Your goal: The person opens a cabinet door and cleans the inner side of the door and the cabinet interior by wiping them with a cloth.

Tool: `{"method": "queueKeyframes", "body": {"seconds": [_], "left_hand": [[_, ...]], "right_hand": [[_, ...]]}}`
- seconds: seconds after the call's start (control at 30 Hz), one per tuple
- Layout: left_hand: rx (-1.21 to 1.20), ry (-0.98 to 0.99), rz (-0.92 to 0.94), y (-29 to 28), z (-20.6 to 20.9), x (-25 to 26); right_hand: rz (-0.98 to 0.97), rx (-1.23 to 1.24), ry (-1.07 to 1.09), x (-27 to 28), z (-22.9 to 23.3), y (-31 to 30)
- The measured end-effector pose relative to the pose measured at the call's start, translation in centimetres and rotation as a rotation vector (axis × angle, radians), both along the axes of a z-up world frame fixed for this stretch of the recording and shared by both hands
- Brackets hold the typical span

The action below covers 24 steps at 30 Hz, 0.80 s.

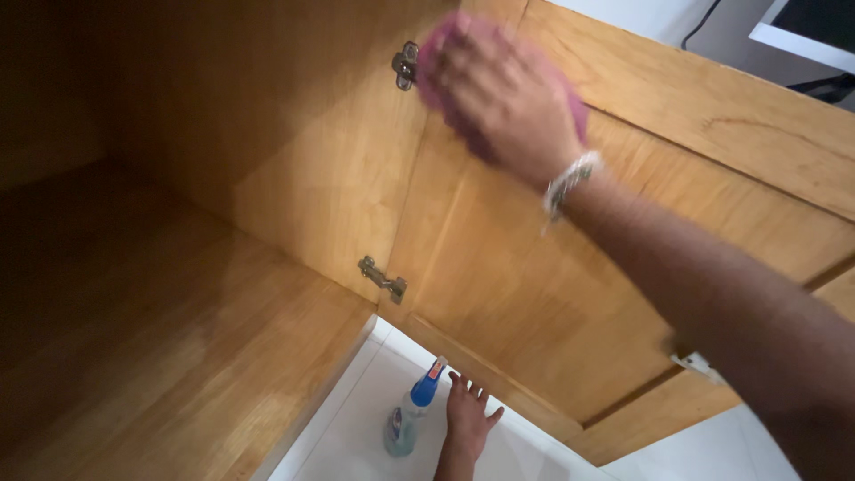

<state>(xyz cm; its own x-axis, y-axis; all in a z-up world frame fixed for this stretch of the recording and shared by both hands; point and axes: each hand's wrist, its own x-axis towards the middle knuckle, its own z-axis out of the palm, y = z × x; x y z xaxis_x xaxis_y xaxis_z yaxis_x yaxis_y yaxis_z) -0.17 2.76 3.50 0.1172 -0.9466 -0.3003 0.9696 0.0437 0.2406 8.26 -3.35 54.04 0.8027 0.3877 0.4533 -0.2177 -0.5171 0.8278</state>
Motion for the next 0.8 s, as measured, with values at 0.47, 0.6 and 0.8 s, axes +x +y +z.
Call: {"method": "queueKeyframes", "body": {"seconds": [0.47, 0.6, 0.8], "left_hand": [[-0.051, 0.083, 0.029, -1.3, -2.4, 0.3], [-0.052, 0.097, 0.025, -1.4, -2.5, 0.5], [-0.014, 0.109, 0.034, -1.7, -3.2, 0.6]], "right_hand": [[-0.082, 0.314, -0.162, 4.0, -9.4, -2.5], [-0.041, 0.348, -0.037, 3.3, -14.5, -2.8], [-0.176, 0.388, 0.155, 1.8, -24.0, -4.2]]}}
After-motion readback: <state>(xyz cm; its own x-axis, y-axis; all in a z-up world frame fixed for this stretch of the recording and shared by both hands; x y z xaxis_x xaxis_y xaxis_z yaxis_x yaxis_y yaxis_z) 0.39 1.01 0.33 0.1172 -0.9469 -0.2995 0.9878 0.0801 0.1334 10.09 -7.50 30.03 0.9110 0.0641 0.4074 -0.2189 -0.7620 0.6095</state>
